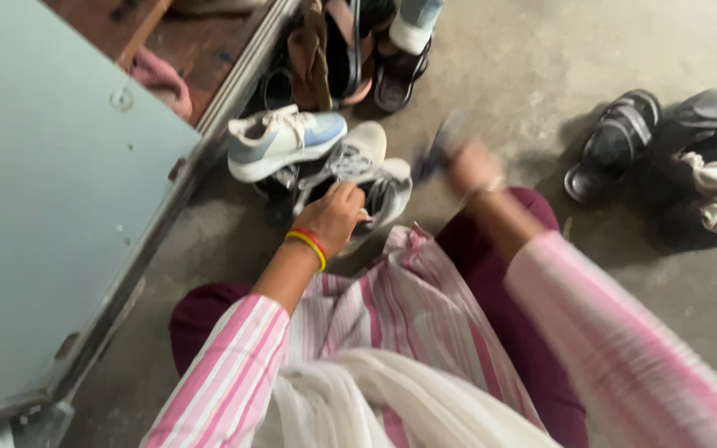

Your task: The person sits on the floor and wipes a pair of white sneakers with a cloth. They hold one shoe in their left hand and scrub the surface with the cloth in their right hand, then switch to the other shoe and continue wiping.

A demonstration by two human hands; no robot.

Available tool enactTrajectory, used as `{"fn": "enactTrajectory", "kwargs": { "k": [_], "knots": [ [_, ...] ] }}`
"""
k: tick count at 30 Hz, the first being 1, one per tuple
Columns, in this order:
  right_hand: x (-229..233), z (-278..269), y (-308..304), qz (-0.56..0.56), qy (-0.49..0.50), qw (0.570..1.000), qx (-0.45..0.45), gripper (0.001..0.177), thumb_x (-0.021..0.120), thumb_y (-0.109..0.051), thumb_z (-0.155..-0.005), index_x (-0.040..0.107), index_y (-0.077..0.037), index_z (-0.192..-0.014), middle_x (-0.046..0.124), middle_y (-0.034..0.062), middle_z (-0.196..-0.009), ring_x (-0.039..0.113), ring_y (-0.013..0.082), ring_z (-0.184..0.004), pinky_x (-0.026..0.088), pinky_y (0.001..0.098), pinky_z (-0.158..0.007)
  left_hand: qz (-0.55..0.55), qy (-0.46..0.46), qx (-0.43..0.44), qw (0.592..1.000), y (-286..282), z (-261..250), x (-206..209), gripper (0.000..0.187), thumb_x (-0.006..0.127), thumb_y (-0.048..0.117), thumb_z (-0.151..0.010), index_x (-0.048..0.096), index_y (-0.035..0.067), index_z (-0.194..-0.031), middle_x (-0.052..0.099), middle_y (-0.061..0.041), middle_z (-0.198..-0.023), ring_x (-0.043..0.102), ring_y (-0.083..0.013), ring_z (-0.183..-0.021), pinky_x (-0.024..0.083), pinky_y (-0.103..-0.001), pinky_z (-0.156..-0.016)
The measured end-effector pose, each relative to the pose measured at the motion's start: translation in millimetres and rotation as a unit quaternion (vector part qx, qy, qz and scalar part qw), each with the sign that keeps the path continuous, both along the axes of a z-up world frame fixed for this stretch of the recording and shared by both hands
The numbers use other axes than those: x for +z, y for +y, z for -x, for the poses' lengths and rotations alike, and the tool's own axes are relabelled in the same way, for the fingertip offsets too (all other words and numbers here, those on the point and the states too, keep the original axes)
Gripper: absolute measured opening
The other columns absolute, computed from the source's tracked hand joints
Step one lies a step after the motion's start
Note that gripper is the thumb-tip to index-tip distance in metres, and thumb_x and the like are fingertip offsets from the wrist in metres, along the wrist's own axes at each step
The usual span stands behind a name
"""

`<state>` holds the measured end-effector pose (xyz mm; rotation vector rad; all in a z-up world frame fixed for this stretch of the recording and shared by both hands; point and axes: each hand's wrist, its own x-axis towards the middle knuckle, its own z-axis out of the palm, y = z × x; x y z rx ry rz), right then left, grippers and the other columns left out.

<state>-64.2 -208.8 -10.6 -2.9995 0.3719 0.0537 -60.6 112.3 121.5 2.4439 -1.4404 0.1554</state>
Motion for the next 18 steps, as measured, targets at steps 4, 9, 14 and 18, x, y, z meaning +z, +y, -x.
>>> {"fn": "enactTrajectory", "kwargs": {
  "k": [4, 9, 14, 18],
  "knots": [
    [58, -38, -71, -0.256, -0.352, 0.895, -0.102, 0.039, 0.055, 0.007, -0.096, 0.06, -0.007, -0.133, 0.066, 0.022, -0.124, 0.067, 0.0393, -0.111, 0.054, 0.0458, -0.095, -0.074, -0.049, -0.012, 0.996, 10, 6, -18, 0.01, 0.058, 0.007, -0.089, 0.061, 0.006, -0.099, 0.062, -0.014, -0.106, 0.064, -0.0313, -0.105, 0.056, -0.039, -0.088],
    [1, -18, 9, -0.223, -0.36, 0.904, -0.053, 0.057, 0.054, 0.004, -0.093, 0.044, 0.005, -0.15, 0.051, 0.0359, -0.143, 0.052, 0.0503, -0.13, 0.041, 0.0503, -0.111, -0.115, -0.027, -0.011, 0.993, 26, 27, -32, 0.01, 0.057, 0.006, -0.091, 0.064, 0.005, -0.097, 0.063, -0.014, -0.106, 0.065, -0.0328, -0.106, 0.056, -0.039, -0.087],
    [-35, 11, 32, -0.142, 0.083, 0.98, 0.112, 0.037, 0.062, -0.011, -0.083, 0.073, -0.018, -0.118, 0.072, 0.0194, -0.11, 0.068, 0.0406, -0.103, 0.055, 0.0497, -0.088, -0.091, 0.033, 0.062, 0.993, 25, 38, -38, 0.009, 0.057, 0.009, -0.089, 0.065, 0.006, -0.092, 0.058, -0.019, -0.121, 0.061, -0.0384, -0.119, 0.053, -0.046, -0.094],
    [31, -26, -74, -0.183, -0.312, 0.932, -0.001, 0.025, 0.059, -0.004, -0.089, 0.068, -0.005, -0.112, 0.07, 0.0256, -0.105, 0.067, 0.0468, -0.092, 0.053, 0.054, -0.076, 0.024, 0.098, 0.141, 0.985, 22, 46, -46, 0.025, 0.057, 0.01, -0.092, 0.063, -0.003, -0.113, 0.044, -0.029, -0.145, 0.051, -0.0464, -0.128, 0.047, -0.05, -0.101]
  ]
}}
